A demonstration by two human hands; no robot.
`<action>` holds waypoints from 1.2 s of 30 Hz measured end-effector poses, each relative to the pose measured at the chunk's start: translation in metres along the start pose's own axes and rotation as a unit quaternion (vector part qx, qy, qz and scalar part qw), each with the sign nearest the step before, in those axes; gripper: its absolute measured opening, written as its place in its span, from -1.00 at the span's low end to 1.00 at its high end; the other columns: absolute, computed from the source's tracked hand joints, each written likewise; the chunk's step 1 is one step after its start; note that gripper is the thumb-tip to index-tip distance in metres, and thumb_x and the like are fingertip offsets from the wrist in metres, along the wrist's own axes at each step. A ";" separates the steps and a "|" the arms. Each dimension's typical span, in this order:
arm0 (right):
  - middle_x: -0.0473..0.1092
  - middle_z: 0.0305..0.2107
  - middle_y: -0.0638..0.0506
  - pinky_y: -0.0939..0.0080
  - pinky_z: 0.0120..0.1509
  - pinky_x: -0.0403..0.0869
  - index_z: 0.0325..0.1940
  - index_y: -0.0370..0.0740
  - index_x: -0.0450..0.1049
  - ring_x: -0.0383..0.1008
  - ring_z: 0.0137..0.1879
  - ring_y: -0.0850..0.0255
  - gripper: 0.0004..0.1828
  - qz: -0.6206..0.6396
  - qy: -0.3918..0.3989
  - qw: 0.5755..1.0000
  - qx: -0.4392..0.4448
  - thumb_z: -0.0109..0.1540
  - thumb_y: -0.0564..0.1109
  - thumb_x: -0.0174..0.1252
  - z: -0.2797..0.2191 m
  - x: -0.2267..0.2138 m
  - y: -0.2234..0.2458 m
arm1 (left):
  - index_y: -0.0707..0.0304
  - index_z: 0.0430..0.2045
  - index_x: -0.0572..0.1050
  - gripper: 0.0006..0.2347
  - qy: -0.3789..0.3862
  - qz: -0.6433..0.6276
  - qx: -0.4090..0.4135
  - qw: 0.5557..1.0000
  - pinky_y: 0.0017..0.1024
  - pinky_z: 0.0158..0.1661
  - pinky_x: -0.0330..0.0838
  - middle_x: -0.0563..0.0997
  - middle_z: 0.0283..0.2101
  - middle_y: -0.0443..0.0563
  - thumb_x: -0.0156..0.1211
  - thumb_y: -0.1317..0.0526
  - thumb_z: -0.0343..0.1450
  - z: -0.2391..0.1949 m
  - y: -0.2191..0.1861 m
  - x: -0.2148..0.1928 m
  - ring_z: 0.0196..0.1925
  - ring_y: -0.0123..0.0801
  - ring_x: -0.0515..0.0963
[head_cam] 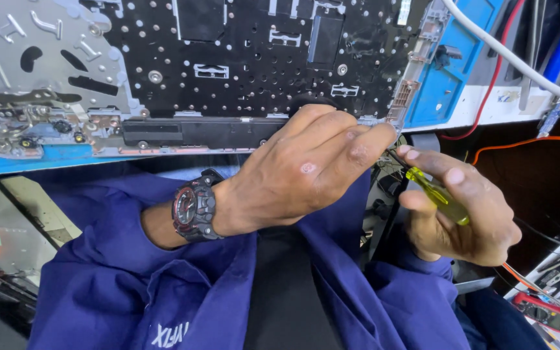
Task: The person uses pliers to remove a small metal bracket from the edge of a disassembled electronic device. Then, using a screwdriver, they repeatedly pry and adjust the same bracket area along the device's edge.
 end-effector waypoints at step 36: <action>0.37 -0.01 -0.43 -0.34 0.32 0.62 0.46 -0.08 -0.14 0.54 0.14 -0.38 -0.50 0.184 0.205 0.958 0.074 0.45 -0.16 -0.20 0.003 -0.008 -0.010 | 0.39 0.09 0.35 -0.79 0.008 0.004 -0.001 1.000 -0.28 0.01 0.50 0.47 -0.29 -0.04 -0.04 0.53 0.59 -0.004 -0.001 0.006 -0.20 -0.24 0.53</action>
Point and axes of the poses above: each hand's wrist, its own z-axis towards the middle knuckle, its own x-axis out of the palm, y = z × x, the point moved 6 cm from there along z, towards the middle knuckle
